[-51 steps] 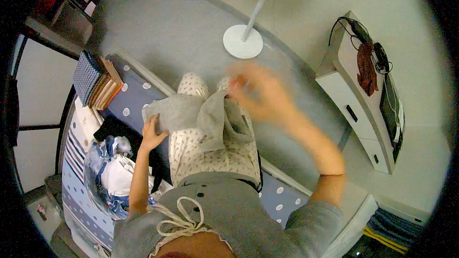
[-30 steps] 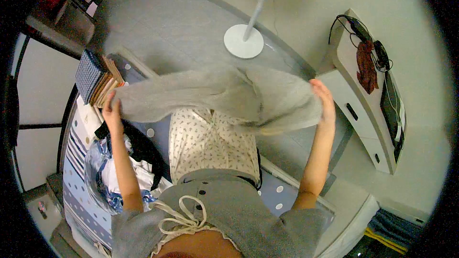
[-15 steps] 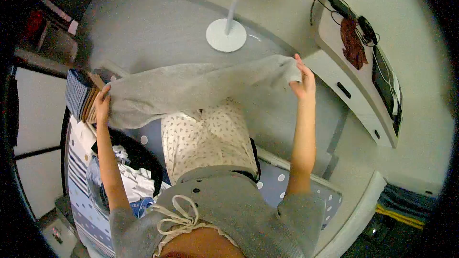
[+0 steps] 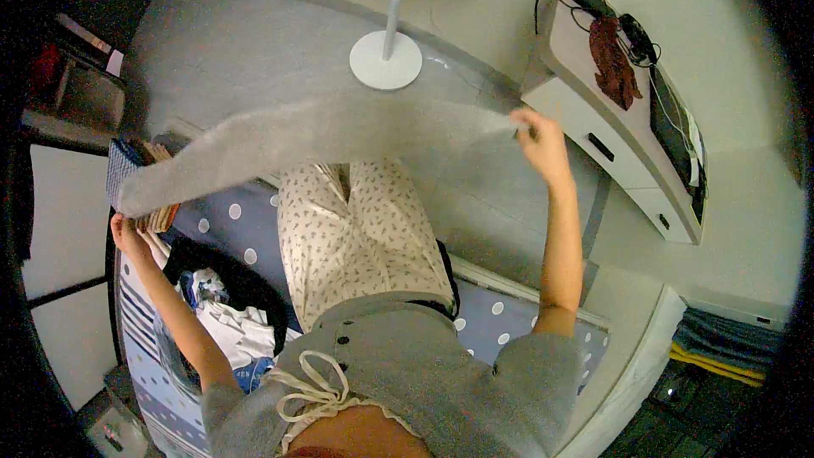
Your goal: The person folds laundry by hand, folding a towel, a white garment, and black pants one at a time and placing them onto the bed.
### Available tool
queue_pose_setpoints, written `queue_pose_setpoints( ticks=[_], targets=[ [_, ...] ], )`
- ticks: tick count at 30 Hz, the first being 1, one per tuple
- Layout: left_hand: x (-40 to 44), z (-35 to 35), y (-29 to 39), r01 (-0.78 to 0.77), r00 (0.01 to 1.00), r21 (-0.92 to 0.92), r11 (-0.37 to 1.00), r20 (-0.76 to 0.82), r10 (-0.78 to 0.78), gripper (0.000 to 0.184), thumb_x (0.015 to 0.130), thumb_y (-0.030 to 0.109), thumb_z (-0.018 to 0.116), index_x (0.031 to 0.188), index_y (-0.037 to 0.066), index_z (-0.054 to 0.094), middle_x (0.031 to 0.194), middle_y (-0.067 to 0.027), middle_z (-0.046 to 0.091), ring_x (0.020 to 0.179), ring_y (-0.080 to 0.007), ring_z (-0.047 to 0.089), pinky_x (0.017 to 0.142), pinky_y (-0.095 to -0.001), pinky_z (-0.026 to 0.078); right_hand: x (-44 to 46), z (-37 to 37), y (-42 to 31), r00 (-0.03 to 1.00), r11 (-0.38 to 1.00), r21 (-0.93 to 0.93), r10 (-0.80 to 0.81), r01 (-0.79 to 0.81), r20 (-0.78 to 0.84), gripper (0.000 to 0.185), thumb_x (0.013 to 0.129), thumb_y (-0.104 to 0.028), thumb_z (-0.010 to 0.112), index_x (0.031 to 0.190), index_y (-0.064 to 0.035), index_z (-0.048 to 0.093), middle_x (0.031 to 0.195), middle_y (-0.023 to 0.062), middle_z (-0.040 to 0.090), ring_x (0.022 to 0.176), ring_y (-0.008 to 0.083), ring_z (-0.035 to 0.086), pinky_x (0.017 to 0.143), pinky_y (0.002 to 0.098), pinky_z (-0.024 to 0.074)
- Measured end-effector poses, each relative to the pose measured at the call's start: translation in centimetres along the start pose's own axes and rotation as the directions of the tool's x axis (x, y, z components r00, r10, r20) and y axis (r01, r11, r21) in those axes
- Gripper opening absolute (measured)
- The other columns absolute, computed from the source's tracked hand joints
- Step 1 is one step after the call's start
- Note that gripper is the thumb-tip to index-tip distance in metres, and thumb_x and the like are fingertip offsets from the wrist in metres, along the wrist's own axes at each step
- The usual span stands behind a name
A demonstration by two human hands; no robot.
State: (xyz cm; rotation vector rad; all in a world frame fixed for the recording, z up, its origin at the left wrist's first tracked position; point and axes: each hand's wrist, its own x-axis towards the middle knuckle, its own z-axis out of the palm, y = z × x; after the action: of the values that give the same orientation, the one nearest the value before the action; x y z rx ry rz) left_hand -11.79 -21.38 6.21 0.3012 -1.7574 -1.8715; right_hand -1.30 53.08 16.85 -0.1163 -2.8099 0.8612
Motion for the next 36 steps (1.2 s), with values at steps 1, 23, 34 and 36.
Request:
queue_pose_setpoints(
  ticks=[1, 23, 34, 36],
  targets=[
    [-0.8, 0.5, 0.4, 0.03, 1.0, 0.134, 0.991, -0.01, -0.029, 0.023, 0.073, -0.008, 0.045, 0.093, 0.002, 0.048, 0.091, -0.0073, 0.053, 0.085, -0.0165, 0.051, 0.076, -0.0276, 0.042, -1.2, 0.7, -0.6, 1.0, 0.999, 0.039, -0.023, 0.023, 0.021, 0.029, 0.062, 0.008, 0.046, 0.087, -0.002, 0.058, 0.081, 0.0082, 0.059, 0.078, 0.0159, 0.056, 0.064, 0.027, 0.043],
    [-7.6, 5.1, -3.3, 0.054, 0.647, 0.986, 0.155, 0.083, -0.758, 0.063, 0.067, 0.01, 0.054, 0.126, 0.02, 0.035, 0.088, -0.0237, 0.057, 0.063, -0.0341, 0.058, 0.068, -0.0403, 0.047, -13.0, 4.5, -1.5, 0.913, 0.996, -0.008, -0.074, 0.084, 0.402, 0.024, 0.062, 0.007, 0.051, 0.082, -0.0043, 0.06, 0.084, 0.0091, 0.061, 0.083, 0.0266, 0.055, 0.076, 0.0358, 0.0386],
    [-5.5, 7.1, -0.3, -0.208, 0.909, 0.9, 0.383, 0.323, -0.264, 0.031, 0.065, 0.017, 0.056, 0.093, 0.006, 0.049, 0.076, -0.0168, 0.059, 0.074, -0.031, 0.059, 0.068, -0.0372, 0.044, -9.8, 0.2, -1.8, 0.981, 0.937, -0.297, -0.194, 0.186, 0.0, 0.023, 0.063, 0.009, 0.051, 0.079, -0.0037, 0.059, 0.088, 0.0094, 0.061, 0.08, 0.0265, 0.056, 0.071, 0.0336, 0.0416],
    [-4.6, 6.4, 0.8, -0.319, 0.942, 0.858, 0.402, 0.334, 0.036, 0.026, 0.066, 0.014, 0.055, 0.09, 0.004, 0.048, 0.07, -0.0139, 0.057, 0.065, -0.0258, 0.058, 0.062, -0.0335, 0.045, -9.2, -1.0, -2.6, 0.958, 0.919, -0.346, -0.25, 0.189, -0.141, 0.024, 0.062, 0.009, 0.05, 0.08, -0.0031, 0.059, 0.088, 0.0106, 0.06, 0.08, 0.0268, 0.056, 0.071, 0.0332, 0.0425]
  ],
)
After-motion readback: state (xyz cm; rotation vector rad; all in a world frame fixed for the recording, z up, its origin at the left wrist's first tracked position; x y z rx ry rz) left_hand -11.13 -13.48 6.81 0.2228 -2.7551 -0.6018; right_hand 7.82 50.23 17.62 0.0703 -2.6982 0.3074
